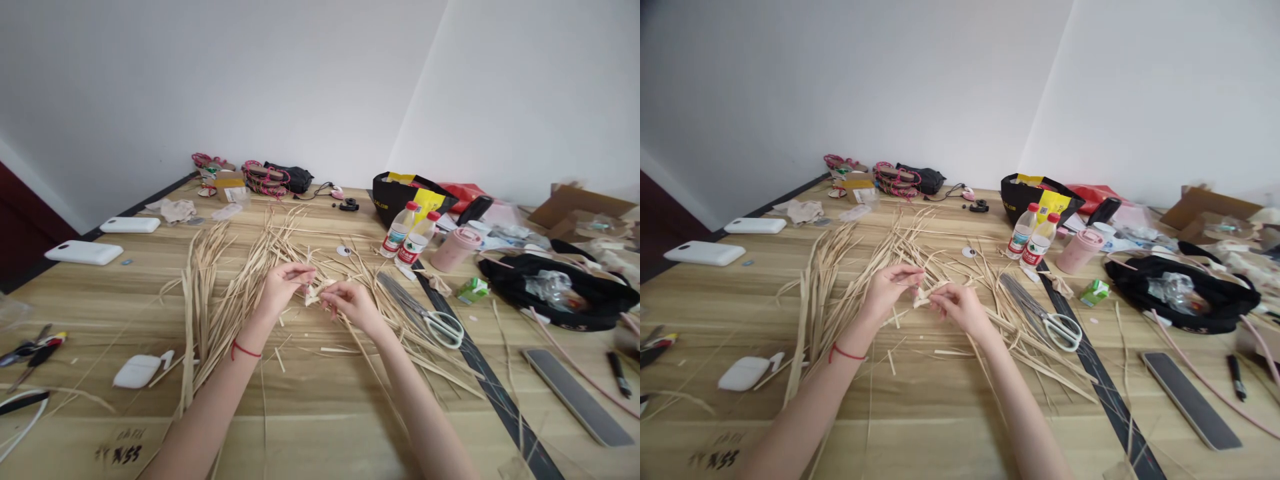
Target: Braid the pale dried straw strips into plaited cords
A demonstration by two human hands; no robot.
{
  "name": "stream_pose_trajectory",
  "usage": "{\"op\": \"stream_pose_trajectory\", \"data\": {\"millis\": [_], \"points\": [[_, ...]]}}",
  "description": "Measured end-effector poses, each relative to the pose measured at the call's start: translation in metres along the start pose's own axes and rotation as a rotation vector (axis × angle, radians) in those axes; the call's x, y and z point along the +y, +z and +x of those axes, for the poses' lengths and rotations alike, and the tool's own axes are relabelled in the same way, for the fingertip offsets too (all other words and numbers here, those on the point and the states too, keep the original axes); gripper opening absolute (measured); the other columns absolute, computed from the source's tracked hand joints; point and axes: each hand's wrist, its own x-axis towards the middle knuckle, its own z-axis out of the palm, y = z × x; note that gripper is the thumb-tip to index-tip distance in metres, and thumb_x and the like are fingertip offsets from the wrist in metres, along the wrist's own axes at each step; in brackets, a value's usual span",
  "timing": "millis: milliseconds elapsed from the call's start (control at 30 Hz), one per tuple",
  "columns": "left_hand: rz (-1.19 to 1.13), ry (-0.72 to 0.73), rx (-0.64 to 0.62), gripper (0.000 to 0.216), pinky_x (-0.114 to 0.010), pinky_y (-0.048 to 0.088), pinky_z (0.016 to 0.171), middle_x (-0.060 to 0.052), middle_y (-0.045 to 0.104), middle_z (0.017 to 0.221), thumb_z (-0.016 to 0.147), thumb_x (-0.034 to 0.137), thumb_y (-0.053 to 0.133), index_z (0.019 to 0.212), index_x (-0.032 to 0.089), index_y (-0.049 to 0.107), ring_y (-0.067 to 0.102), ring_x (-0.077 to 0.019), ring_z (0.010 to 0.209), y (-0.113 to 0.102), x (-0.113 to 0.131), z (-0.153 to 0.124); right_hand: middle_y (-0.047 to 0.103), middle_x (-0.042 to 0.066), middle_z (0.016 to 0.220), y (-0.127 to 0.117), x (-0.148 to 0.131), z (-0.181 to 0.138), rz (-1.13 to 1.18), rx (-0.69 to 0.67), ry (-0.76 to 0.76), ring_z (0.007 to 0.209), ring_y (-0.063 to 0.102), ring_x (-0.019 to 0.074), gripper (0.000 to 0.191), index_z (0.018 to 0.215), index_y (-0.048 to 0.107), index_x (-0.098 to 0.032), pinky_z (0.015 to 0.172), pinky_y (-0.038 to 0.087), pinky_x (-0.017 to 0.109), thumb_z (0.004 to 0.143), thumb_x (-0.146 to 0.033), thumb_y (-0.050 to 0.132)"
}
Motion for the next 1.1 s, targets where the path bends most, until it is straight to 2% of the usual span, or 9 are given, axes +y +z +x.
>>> {"op": "stream_pose_trajectory", "data": {"millis": [133, 267, 433, 633, 833, 967, 1100], "points": [[0.011, -0.011, 0.004, 0.029, -0.024, 0.051, 0.050, -0.003, 0.066, 0.064, 0.058, 0.031, 0.081, 0.077, 0.012, 0.071, 0.059, -0.0131, 0.055, 0.001, -0.001, 0.000, 0.069, 0.005, 0.075, 0.001, -0.006, -0.001, 0.083, 0.078, -0.013, 0.050, 0.060, 0.0124, 0.028, 0.079, 0.067, -0.016, 0.048, 0.046, 0.024, 0.077, -0.044, 0.066], [0.006, -0.017, 0.037, 0.031, -0.024, 0.051, 0.049, -0.004, 0.067, 0.068, 0.057, 0.032, 0.082, 0.078, 0.012, 0.070, 0.059, -0.0130, 0.056, 0.002, -0.001, 0.000, 0.068, 0.005, 0.078, 0.001, -0.009, 0.000, 0.116, 0.144, -0.006, 0.048, 0.059, 0.0111, 0.028, 0.076, 0.067, -0.016, 0.047, 0.045, 0.024, 0.074, -0.044, 0.069], [-0.023, -0.002, 0.059, 0.033, -0.025, 0.052, 0.049, -0.004, 0.066, 0.069, 0.056, 0.033, 0.082, 0.078, 0.012, 0.070, 0.059, -0.0128, 0.058, 0.003, -0.001, 0.001, 0.070, 0.004, 0.080, -0.003, -0.014, -0.001, 0.216, 0.037, 0.027, 0.055, 0.061, 0.0122, 0.027, 0.083, 0.071, -0.017, 0.056, 0.050, 0.027, 0.074, -0.043, 0.069], [-0.015, 0.012, 0.056, 0.031, -0.023, 0.050, 0.047, -0.005, 0.067, 0.071, 0.058, 0.033, 0.081, 0.078, 0.012, 0.070, 0.058, -0.0129, 0.059, 0.003, -0.001, 0.000, 0.070, 0.004, 0.081, -0.007, -0.012, -0.002, 0.346, -0.003, 0.068, 0.060, 0.062, 0.0117, 0.025, 0.086, 0.071, -0.018, 0.060, 0.051, 0.027, 0.073, -0.039, 0.071], [0.023, 0.019, 0.024, 0.028, -0.023, 0.051, 0.048, -0.003, 0.066, 0.067, 0.061, 0.031, 0.079, 0.080, 0.012, 0.071, 0.058, -0.0123, 0.057, 0.006, -0.002, -0.002, 0.072, 0.004, 0.079, -0.003, -0.009, -0.001, 0.401, -0.039, 0.125, 0.055, 0.063, 0.0114, 0.025, 0.084, 0.068, -0.016, 0.054, 0.051, 0.025, 0.068, -0.034, 0.076], [0.015, 0.001, 0.013, 0.027, -0.022, 0.050, 0.047, -0.003, 0.065, 0.065, 0.060, 0.030, 0.079, 0.079, 0.013, 0.070, 0.058, -0.0122, 0.056, 0.007, -0.001, -0.003, 0.072, 0.005, 0.075, -0.003, -0.009, -0.003, 0.373, -0.039, 0.132, 0.059, 0.067, 0.0146, 0.027, 0.084, 0.067, -0.015, 0.055, 0.052, 0.026, 0.069, -0.036, 0.076], [0.030, 0.003, 0.026, 0.026, -0.022, 0.050, 0.046, -0.003, 0.066, 0.066, 0.061, 0.031, 0.078, 0.079, 0.013, 0.071, 0.058, -0.0118, 0.056, 0.006, 0.001, -0.003, 0.073, 0.007, 0.085, -0.009, -0.014, -0.006, 0.284, -0.088, 0.115, 0.063, 0.068, 0.0146, 0.030, 0.095, 0.068, -0.016, 0.058, 0.053, 0.026, 0.077, -0.040, 0.068]]}}
